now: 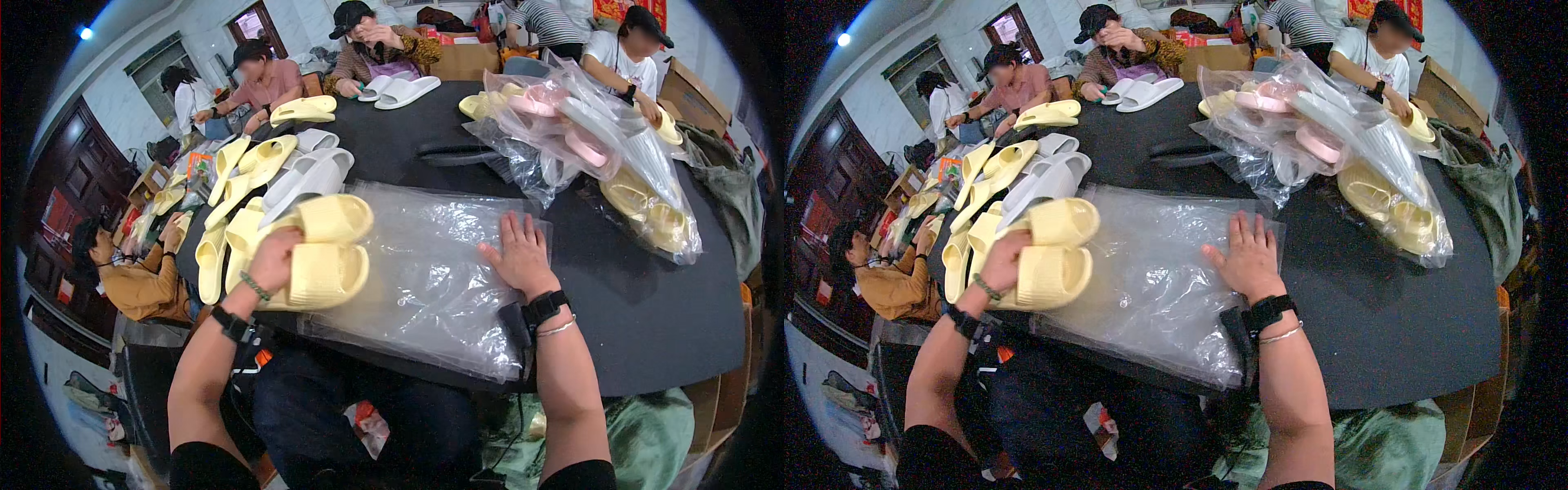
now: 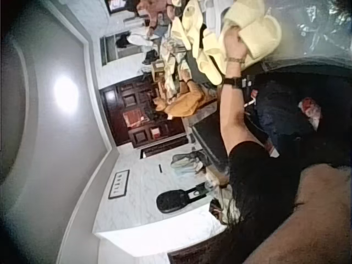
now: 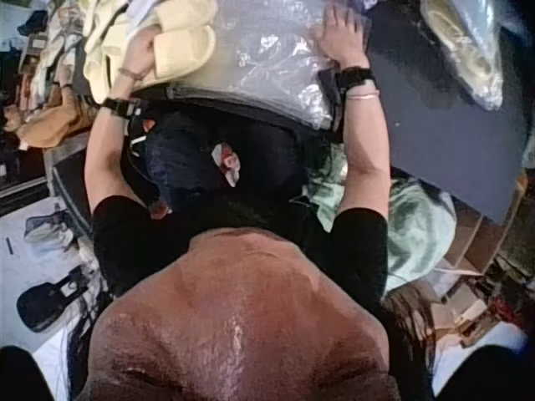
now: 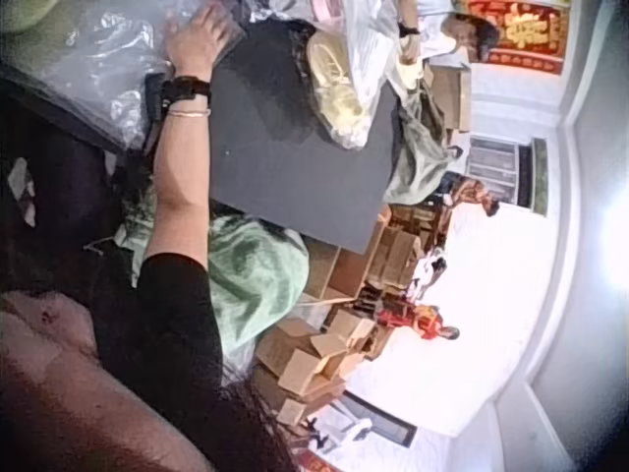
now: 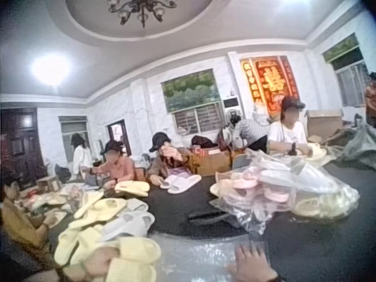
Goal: Packaging yellow and pink slippers into plastic bags and placing them in a larger sack.
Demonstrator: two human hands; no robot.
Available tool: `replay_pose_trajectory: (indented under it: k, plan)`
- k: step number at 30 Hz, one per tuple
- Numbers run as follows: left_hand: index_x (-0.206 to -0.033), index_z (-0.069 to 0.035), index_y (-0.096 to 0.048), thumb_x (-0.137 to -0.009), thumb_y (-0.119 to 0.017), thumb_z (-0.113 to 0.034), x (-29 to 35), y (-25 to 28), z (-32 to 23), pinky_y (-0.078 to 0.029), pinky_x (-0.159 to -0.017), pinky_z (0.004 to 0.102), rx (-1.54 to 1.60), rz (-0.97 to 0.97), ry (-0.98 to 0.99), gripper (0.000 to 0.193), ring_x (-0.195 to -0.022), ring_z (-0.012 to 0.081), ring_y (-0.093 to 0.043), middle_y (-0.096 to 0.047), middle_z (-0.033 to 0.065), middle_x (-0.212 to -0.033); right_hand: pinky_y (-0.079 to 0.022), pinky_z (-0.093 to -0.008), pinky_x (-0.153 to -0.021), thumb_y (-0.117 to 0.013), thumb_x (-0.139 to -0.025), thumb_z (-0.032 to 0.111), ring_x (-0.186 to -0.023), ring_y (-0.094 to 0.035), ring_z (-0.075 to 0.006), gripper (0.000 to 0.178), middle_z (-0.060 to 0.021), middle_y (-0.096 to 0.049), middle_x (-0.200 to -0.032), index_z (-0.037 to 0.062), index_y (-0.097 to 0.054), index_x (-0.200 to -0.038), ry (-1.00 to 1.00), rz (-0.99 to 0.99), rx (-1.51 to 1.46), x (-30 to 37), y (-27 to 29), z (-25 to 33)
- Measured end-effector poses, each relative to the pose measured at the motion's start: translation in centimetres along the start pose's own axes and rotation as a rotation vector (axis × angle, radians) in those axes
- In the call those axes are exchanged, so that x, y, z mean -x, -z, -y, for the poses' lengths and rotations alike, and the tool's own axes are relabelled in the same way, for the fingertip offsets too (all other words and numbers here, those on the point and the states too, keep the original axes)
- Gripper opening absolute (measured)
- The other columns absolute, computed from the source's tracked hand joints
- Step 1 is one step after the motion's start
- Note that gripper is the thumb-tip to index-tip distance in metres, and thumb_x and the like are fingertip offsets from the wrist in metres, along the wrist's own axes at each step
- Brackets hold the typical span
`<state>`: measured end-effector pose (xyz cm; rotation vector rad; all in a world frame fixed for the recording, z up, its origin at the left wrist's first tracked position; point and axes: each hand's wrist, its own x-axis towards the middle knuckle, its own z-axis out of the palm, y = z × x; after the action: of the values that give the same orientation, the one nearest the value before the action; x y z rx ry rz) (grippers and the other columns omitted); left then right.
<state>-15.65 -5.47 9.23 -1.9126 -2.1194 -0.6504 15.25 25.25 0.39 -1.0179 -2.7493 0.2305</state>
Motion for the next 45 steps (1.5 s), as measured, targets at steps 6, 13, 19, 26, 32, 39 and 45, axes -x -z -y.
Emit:
replay_pose_trajectory:
  k: [6, 13, 19, 26, 32, 39, 45]
  plan:
    - [-0.093, -0.001, -0.067, -0.079, -0.073, -0.013, -2.1, 9.6, -2.5, -0.049, -0.079, 0.0411, -0.238, -0.313, 0.249, 0.020, -0.091, 0.0370, -0.063, -0.067, 0.0180, -0.093, -0.013, -0.0492, -0.119, -0.040, -0.092, 0.066, -0.148, -0.015, -0.0389, 0.089, -0.0162, -0.026, -0.158, -0.0004, -0.027, -0.150, -0.013, 0.012, -0.011, -0.1, 0.1, 0.2]
    - [-0.093, 0.001, -0.066, -0.075, -0.067, -0.008, -7.9, 7.9, -12.4, -0.049, -0.081, 0.0437, -0.184, -0.340, -0.092, 0.020, -0.091, 0.0379, -0.061, -0.067, 0.0184, -0.093, -0.015, -0.0505, -0.119, -0.046, -0.092, 0.059, -0.146, -0.020, -0.0404, 0.085, -0.0172, -0.029, -0.157, -0.0013, -0.031, -0.149, -0.003, -0.056, -0.023, 0.0, -0.4, 0.2]
    - [-0.082, -0.002, -0.063, -0.076, -0.059, -0.005, -9.1, -4.4, -14.7, -0.049, -0.079, 0.0453, 0.009, -0.037, -0.032, 0.008, -0.087, 0.0389, -0.060, -0.065, 0.0183, -0.088, -0.019, -0.0519, -0.117, -0.047, -0.094, 0.043, -0.145, -0.023, -0.0418, 0.071, -0.0176, -0.031, -0.156, -0.0016, -0.033, -0.148, 0.062, -0.086, 0.086, -0.4, -2.3, -1.4]
    - [-0.079, -0.002, -0.062, -0.074, -0.059, -0.004, -5.4, -10.3, -10.3, -0.049, -0.079, 0.0467, 0.062, 0.053, 0.150, 0.006, -0.091, 0.0394, -0.059, -0.065, 0.0185, -0.088, -0.022, -0.0532, -0.116, -0.042, -0.097, 0.054, -0.143, -0.026, -0.0425, 0.074, -0.0177, -0.034, -0.154, -0.0019, -0.036, -0.146, 0.032, -0.104, 0.056, -0.4, -1.4, -0.2]
    - [-0.086, -0.002, -0.066, -0.073, -0.059, -0.003, -4.5, -9.6, -8.0, -0.049, -0.084, 0.0447, 0.048, 0.042, 0.196, 0.015, -0.094, 0.0379, -0.059, -0.067, 0.0162, -0.091, -0.022, -0.0535, -0.116, -0.044, -0.095, 0.056, -0.143, -0.026, -0.0424, 0.077, -0.0176, -0.034, -0.154, -0.0012, -0.036, -0.146, 0.027, -0.114, 0.051, -0.4, -1.4, -0.4]
    - [-0.102, -0.003, -0.067, -0.077, -0.065, -0.008, -1.6, -8.4, -5.3, -0.047, -0.089, 0.0421, 0.136, 0.014, 0.167, 0.026, -0.098, 0.0348, -0.060, -0.069, 0.0142, -0.096, -0.020, -0.0517, -0.117, -0.044, -0.095, 0.057, -0.144, -0.025, -0.0402, 0.079, -0.0161, -0.032, -0.155, -0.0005, -0.034, -0.148, 0.005, -0.055, 0.042, -0.1, -0.7, 0.1]
    - [-0.095, -0.006, -0.073, -0.081, -0.071, -0.016, -0.1, -5.6, -4.5, -0.052, -0.078, 0.0375, 0.216, 0.035, 0.224, 0.018, -0.089, 0.0298, -0.065, -0.070, 0.0125, -0.097, -0.020, -0.0514, -0.117, -0.045, -0.095, 0.058, -0.145, -0.023, -0.0396, 0.080, -0.0155, -0.031, -0.156, 0.0000, -0.034, -0.148, 0.004, -0.042, 0.053, -0.3, -0.5, 0.1]
